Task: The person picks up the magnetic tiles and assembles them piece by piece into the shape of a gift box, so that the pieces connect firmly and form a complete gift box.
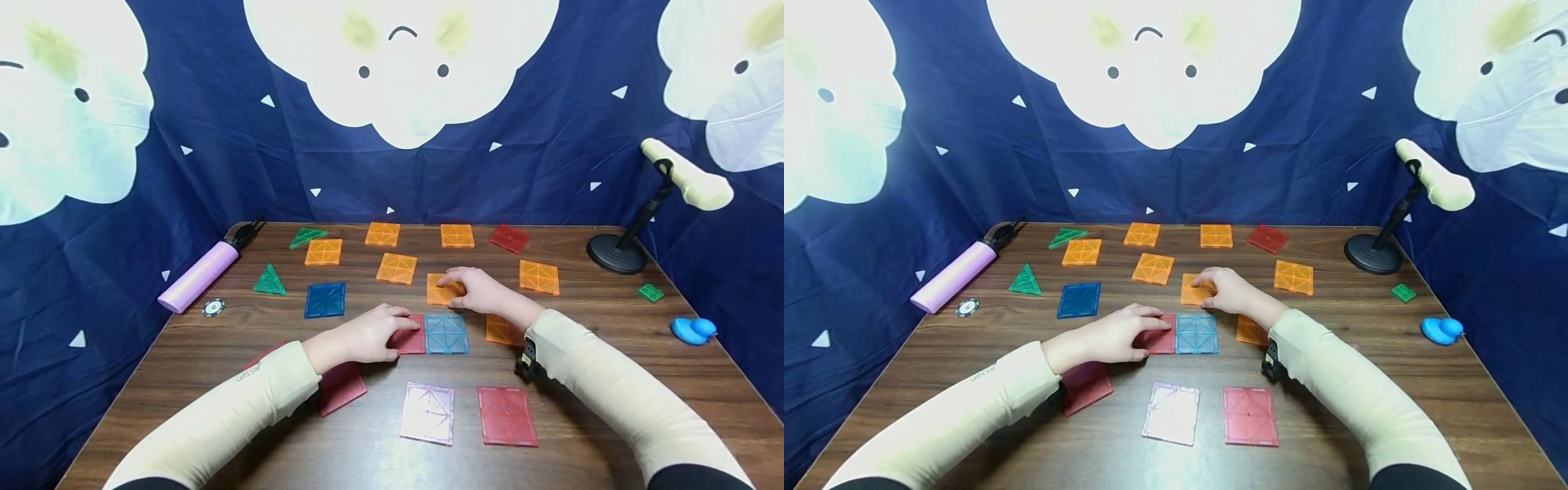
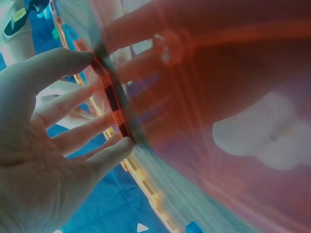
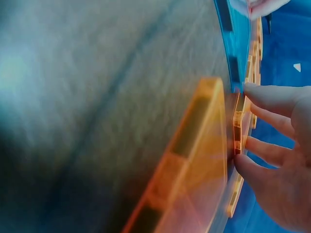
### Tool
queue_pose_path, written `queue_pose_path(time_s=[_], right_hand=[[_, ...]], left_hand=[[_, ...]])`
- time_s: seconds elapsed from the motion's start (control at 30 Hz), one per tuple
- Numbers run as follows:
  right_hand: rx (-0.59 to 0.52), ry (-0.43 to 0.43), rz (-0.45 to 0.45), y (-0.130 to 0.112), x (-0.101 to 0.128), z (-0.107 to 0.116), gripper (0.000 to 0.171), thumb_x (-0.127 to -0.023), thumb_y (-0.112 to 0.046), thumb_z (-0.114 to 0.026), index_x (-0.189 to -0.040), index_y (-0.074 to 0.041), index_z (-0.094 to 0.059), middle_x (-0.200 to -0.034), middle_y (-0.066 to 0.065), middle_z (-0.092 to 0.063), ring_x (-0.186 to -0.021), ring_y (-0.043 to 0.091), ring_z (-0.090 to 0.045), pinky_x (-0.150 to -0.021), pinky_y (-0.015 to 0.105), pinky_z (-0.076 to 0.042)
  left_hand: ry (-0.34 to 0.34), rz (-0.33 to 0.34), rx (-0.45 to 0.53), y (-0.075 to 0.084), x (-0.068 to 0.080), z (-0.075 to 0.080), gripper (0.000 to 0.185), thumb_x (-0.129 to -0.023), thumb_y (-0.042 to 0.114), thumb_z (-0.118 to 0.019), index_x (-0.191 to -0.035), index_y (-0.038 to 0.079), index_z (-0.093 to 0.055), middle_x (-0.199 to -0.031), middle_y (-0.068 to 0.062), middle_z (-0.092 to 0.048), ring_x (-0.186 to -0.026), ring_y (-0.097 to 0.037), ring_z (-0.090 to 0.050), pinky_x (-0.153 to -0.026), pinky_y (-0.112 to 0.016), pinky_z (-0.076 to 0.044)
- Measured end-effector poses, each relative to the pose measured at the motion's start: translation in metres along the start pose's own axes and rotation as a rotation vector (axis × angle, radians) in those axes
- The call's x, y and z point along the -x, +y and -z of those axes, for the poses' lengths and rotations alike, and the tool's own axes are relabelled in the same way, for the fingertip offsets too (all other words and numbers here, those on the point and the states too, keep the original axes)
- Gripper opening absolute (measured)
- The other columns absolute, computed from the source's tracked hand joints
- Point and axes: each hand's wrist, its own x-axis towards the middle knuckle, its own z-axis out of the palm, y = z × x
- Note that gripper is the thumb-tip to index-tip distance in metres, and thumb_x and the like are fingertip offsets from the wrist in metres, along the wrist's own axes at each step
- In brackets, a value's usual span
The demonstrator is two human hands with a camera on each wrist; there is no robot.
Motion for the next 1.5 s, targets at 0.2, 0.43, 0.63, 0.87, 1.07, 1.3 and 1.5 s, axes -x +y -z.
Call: queue_pose_path(time_s=[0.2,0.43,0.63,0.87,1.07,1.3,1.5], right_hand=[[-0.004,-0.025,0.045,-0.008,0.004,-0.002,0.043,-0.091,-0.009,-0.077,-0.133,-0.003,-0.066,-0.147,0.03,-0.049,-0.137,0.047,-0.044,-0.113,0.062,-0.03],[-0.019,-0.031,0.059,-0.01,0.007,-0.004,0.041,-0.091,-0.005,-0.076,-0.131,-0.003,-0.067,-0.146,0.029,-0.049,-0.137,0.046,-0.043,-0.113,0.063,-0.03],[-0.04,-0.043,0.053,-0.012,0.01,-0.004,0.042,-0.092,-0.006,-0.075,-0.133,-0.005,-0.067,-0.149,0.027,-0.047,-0.139,0.045,-0.042,-0.113,0.062,-0.031],[-0.06,-0.074,0.042,-0.012,0.017,-0.006,0.052,-0.093,-0.02,-0.075,-0.141,-0.004,-0.06,-0.157,0.028,-0.035,-0.145,0.048,-0.03,-0.114,0.062,-0.029],[-0.088,-0.089,0.088,-0.011,0.028,-0.009,0.057,-0.092,-0.023,-0.076,-0.142,-0.002,-0.058,-0.159,0.028,-0.032,-0.148,0.05,-0.019,-0.115,0.065,-0.022],[-0.077,-0.115,0.134,-0.015,0.042,-0.012,0.061,-0.089,-0.027,-0.079,-0.142,-0.005,-0.059,-0.159,0.026,-0.033,-0.149,0.049,-0.02,-0.115,0.065,-0.023],[-0.075,-0.125,0.147,-0.021,0.05,-0.017,0.069,-0.085,-0.03,-0.083,-0.144,-0.007,-0.057,-0.159,0.025,-0.033,-0.148,0.049,-0.02,-0.114,0.065,-0.025]], left_hand=[[0.002,-0.001,-0.004,-0.001,-0.001,-0.001,0.055,-0.09,0.017,-0.078,-0.141,0.011,-0.061,-0.149,-0.016,-0.05,-0.133,-0.035,-0.046,-0.11,-0.049,-0.042],[-0.013,0.007,0.009,0.0,-0.001,0.0,0.055,-0.09,0.017,-0.078,-0.142,0.011,-0.061,-0.15,-0.015,-0.049,-0.134,-0.035,-0.045,-0.11,-0.05,-0.042],[-0.015,0.01,0.011,0.001,0.0,0.002,0.055,-0.09,0.017,-0.078,-0.142,0.01,-0.06,-0.151,-0.015,-0.049,-0.134,-0.035,-0.045,-0.109,-0.049,-0.042],[-0.018,-0.009,0.022,0.0,0.001,0.003,0.056,-0.091,0.017,-0.077,-0.143,0.01,-0.059,-0.15,-0.016,-0.048,-0.134,-0.036,-0.045,-0.11,-0.051,-0.042],[-0.052,-0.039,0.064,-0.012,-0.002,0.008,0.052,-0.095,0.02,-0.072,-0.144,0.008,-0.059,-0.149,-0.018,-0.049,-0.137,-0.038,-0.044,-0.112,-0.053,-0.038],[0.004,-0.026,0.1,-0.03,-0.016,0.029,0.045,-0.097,0.017,-0.067,-0.14,0.003,-0.061,-0.142,-0.017,-0.056,-0.135,-0.033,-0.049,-0.113,-0.049,-0.038],[0.09,0.086,0.073,-0.046,-0.038,0.045,0.044,-0.099,0.012,-0.065,-0.141,0.001,-0.059,-0.146,-0.021,-0.052,-0.138,-0.037,-0.045,-0.111,-0.05,-0.039]])
